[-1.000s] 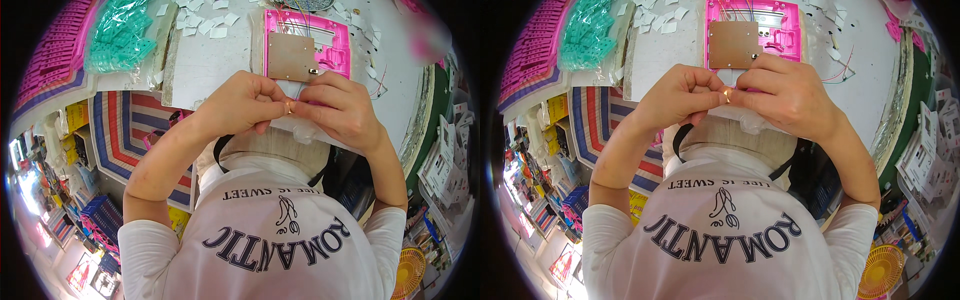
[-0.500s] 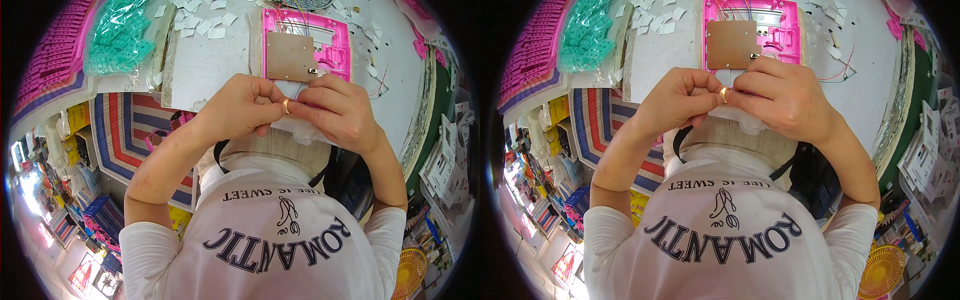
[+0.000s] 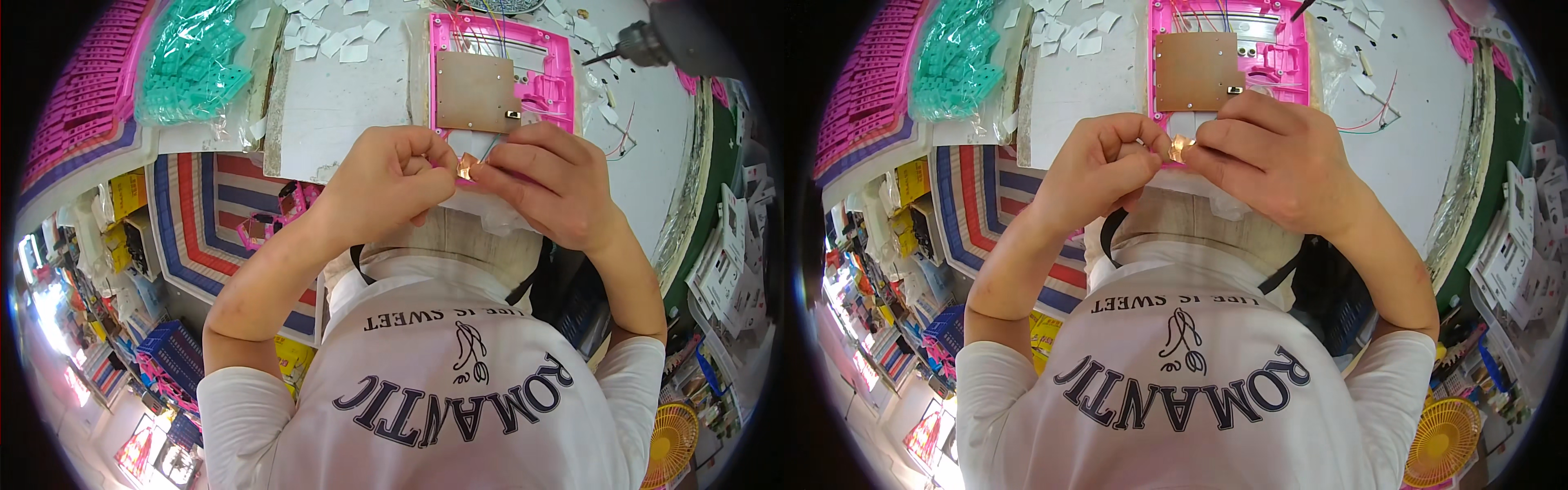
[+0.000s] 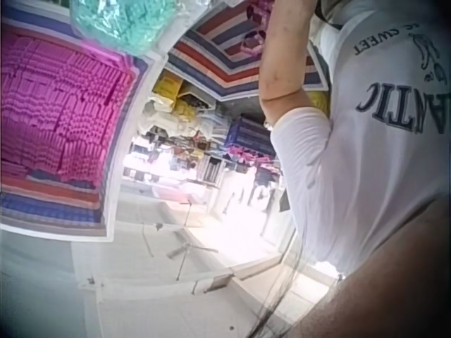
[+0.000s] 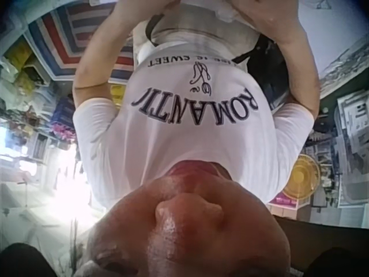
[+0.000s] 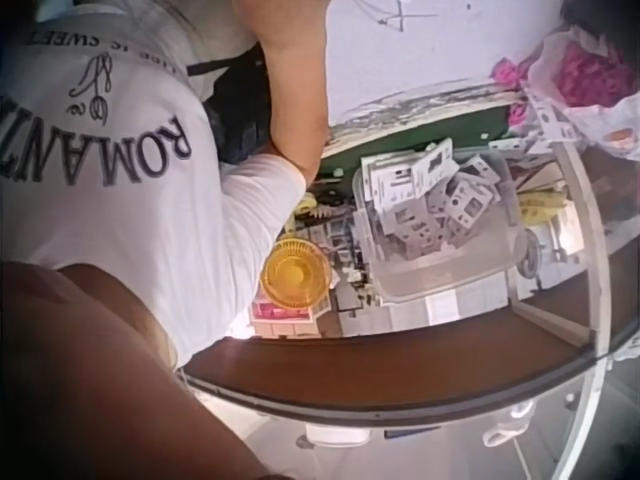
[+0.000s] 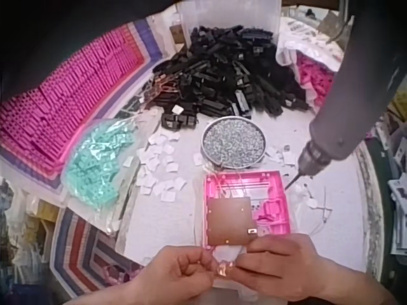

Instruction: Assembling the internal components and housing of a pink toy electronic device using an electric screwdriver.

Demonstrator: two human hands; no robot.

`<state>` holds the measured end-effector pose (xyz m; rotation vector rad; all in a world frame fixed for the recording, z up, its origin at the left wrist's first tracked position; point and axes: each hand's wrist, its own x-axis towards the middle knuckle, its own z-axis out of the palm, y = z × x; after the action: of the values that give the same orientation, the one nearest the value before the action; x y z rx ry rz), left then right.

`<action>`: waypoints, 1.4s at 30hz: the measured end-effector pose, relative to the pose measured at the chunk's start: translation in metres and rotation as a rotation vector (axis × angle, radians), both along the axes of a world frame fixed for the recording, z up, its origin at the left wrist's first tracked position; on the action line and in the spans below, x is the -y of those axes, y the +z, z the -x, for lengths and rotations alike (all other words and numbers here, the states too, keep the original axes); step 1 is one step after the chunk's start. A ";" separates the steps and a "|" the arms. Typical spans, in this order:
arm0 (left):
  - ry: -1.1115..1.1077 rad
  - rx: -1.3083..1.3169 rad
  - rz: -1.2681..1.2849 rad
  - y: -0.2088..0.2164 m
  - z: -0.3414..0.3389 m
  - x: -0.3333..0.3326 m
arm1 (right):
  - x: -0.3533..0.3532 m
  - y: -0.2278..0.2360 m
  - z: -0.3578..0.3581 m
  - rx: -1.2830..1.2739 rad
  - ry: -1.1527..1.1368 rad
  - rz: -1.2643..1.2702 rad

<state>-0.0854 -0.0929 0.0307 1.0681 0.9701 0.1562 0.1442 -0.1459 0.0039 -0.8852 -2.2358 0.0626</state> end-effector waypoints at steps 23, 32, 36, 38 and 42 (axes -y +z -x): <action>-0.028 -0.024 -0.021 -0.004 -0.003 0.000 | 0.003 -0.003 0.000 -0.027 0.010 -0.009; 0.038 0.031 -0.045 -0.002 -0.006 0.007 | 0.013 0.005 0.006 -0.120 -0.093 0.244; 0.086 0.080 -0.142 -0.005 -0.015 0.015 | 0.023 0.013 0.013 -0.308 -0.214 0.467; 0.100 0.112 -0.225 -0.008 -0.020 0.023 | 0.027 0.012 0.013 -0.426 -0.265 0.568; 0.082 0.102 -0.424 -0.009 -0.026 0.028 | 0.036 0.007 0.013 -0.659 -0.350 0.714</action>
<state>-0.0594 -0.1205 0.0219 1.3929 0.9095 0.4960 0.1307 -0.1824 0.0104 -1.3675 -1.4073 0.8940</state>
